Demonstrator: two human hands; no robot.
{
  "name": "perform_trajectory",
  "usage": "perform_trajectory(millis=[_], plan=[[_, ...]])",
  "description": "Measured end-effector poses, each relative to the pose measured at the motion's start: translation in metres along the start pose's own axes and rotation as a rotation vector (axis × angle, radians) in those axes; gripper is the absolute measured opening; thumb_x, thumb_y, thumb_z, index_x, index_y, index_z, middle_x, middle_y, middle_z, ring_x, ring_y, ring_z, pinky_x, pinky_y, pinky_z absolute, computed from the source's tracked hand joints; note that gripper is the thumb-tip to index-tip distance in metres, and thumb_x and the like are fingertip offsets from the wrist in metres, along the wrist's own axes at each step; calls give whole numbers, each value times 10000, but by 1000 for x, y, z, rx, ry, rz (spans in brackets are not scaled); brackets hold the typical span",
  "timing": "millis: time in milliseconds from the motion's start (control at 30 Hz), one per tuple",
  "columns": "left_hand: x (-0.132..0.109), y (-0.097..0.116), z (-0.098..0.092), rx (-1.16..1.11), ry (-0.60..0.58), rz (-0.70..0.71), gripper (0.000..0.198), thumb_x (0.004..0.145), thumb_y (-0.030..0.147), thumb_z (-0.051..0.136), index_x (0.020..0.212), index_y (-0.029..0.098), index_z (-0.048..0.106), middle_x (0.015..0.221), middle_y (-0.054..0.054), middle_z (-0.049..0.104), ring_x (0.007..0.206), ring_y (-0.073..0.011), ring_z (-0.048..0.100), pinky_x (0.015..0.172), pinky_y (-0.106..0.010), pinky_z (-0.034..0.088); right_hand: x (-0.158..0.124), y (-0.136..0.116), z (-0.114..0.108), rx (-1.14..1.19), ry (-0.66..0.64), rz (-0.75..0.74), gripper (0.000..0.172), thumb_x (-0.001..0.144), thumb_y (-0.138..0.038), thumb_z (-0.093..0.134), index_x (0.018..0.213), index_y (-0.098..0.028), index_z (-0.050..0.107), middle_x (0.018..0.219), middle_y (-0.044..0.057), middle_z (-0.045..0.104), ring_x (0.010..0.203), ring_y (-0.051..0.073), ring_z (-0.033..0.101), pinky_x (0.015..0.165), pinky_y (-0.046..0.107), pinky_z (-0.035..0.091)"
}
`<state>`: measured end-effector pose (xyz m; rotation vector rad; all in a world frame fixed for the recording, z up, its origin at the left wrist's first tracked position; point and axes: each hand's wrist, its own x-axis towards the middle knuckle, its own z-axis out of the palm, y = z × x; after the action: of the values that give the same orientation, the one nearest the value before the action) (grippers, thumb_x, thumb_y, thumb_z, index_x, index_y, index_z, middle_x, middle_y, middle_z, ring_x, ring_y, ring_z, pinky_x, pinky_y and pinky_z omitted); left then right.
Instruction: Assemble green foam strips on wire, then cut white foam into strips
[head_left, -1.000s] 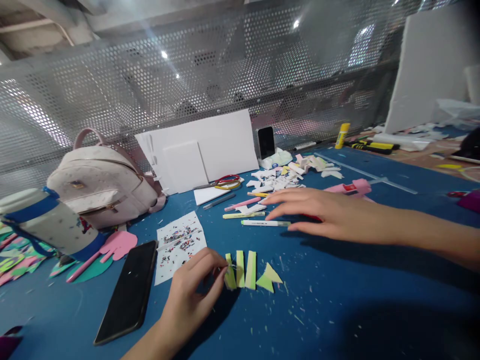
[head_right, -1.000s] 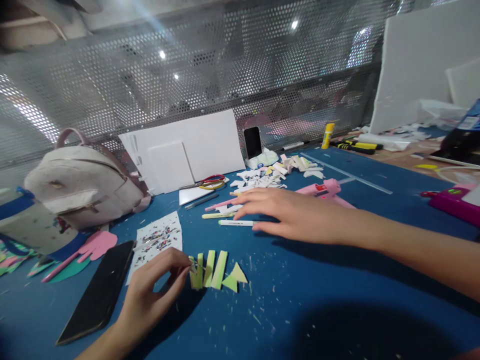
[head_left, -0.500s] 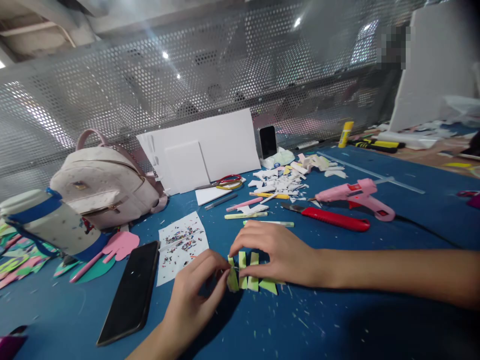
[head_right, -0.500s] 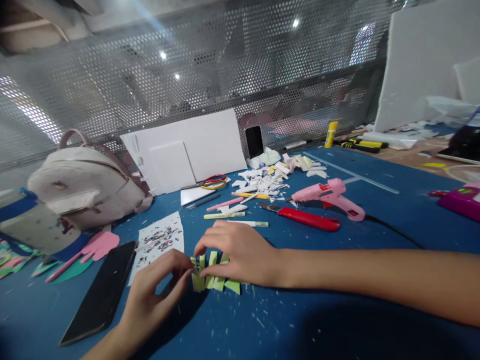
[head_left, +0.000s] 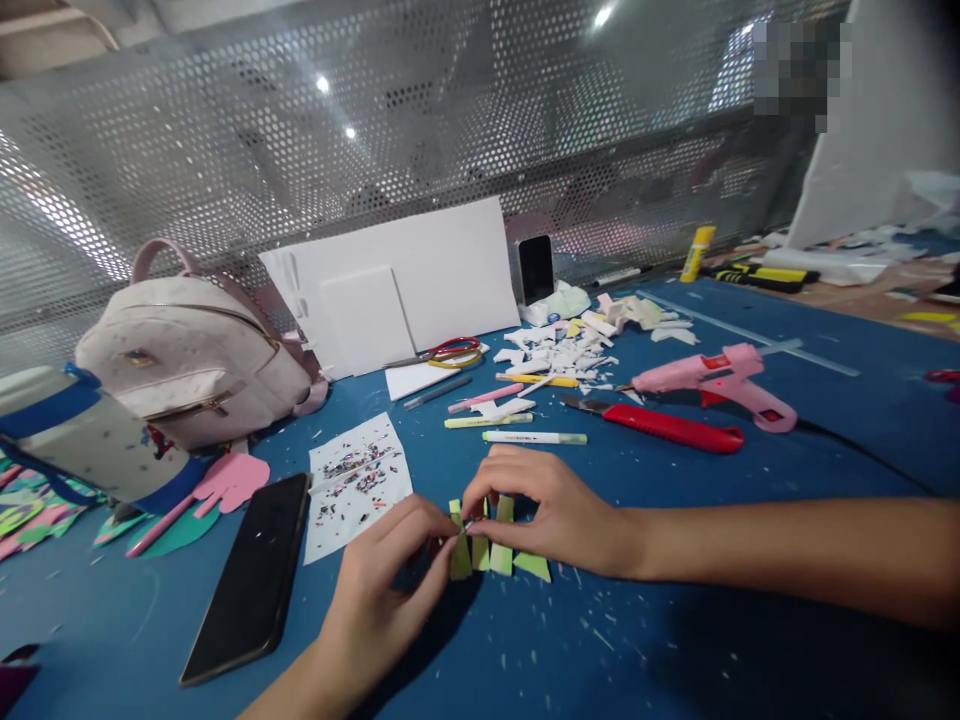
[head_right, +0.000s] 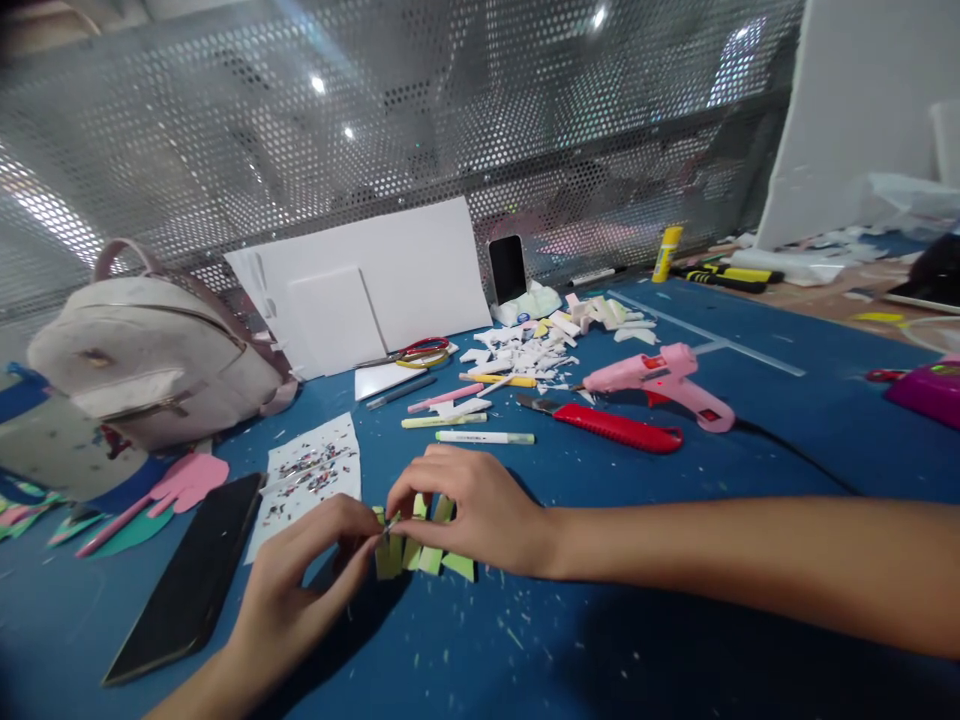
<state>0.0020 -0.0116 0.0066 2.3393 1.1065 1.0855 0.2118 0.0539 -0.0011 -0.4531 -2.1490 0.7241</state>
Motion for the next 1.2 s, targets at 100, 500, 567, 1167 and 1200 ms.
perform_trajectory(millis=[100, 500, 567, 1167, 1200], plan=[[0, 0, 1, -1, 2, -2, 155, 930, 43, 551, 877, 181, 599, 800, -16, 626, 693, -114, 583, 635, -199, 457, 0, 0, 0, -7, 18, -34, 89, 904, -287, 705, 921, -206, 672, 839, -2, 683, 794, 149, 577, 713, 286, 431], [0, -1, 1, 3, 18, 1, 153, 930, 52, 551, 868, 187, 588, 789, -6, 620, 684, -112, 582, 629, -198, 455, -1, 0, 1, -32, 9, -86, 82, 950, -251, 651, 907, -182, 660, 855, 7, 677, 797, 133, 588, 719, 277, 425], [0, -1, 2, 3, 20, 2, 152, 929, 51, 552, 870, 185, 591, 790, -7, 623, 684, -111, 582, 630, -198, 457, -1, 1, 1, -36, 11, -88, 87, 949, -250, 654, 899, -180, 661, 844, 3, 675, 788, 128, 587, 715, 274, 422], [2, -2, -1, 4, 25, -23, 141, 940, 81, 543, 885, 194, 606, 792, -9, 635, 684, -121, 594, 625, -210, 460, -2, -1, -2, 61, 29, 84, 221, 882, -364, 742, 1007, -189, 692, 932, 3, 690, 821, 117, 605, 748, 241, 450], [2, -2, -1, 5, 25, -25, 141, 940, 80, 542, 885, 194, 605, 796, -9, 636, 684, -121, 594, 623, -210, 460, -2, -1, -2, 73, 25, 96, 223, 902, -377, 716, 1022, -190, 691, 947, 7, 690, 833, 120, 608, 754, 245, 453]])
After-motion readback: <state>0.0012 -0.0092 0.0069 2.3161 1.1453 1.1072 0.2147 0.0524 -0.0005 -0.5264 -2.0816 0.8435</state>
